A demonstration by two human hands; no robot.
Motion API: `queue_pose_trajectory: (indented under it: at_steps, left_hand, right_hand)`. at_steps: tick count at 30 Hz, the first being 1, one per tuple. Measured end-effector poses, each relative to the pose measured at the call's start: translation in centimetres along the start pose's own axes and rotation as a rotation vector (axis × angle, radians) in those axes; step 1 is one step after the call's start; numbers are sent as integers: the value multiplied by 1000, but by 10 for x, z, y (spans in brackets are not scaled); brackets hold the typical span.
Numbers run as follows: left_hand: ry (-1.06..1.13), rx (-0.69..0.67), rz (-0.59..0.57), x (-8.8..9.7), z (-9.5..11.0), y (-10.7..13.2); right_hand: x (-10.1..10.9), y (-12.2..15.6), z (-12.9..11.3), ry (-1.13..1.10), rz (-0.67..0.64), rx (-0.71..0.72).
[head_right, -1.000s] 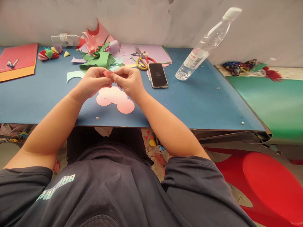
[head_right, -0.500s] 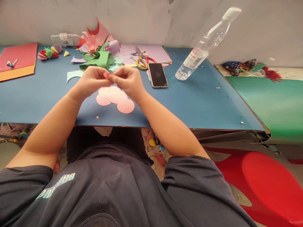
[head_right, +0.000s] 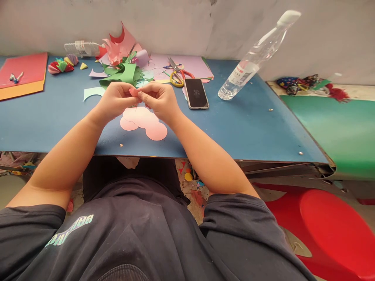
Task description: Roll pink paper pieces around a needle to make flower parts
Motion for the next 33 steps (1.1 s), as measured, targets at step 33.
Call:
queue_pose_trajectory:
  at_steps: [33]
  left_hand:
    - [60, -138, 84, 1, 2, -1]
  right_hand:
    - [1, -1, -2, 78, 56, -18]
Point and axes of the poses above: each hand's wrist, its own y-axis away from the middle knuckle, its own x-axis out of the back of the hand, z = x × y, the point moved 4 cm from there along -y, towards the middle knuckle, and after that the axes turned 2 degrees about y, right-handed, at the moved point
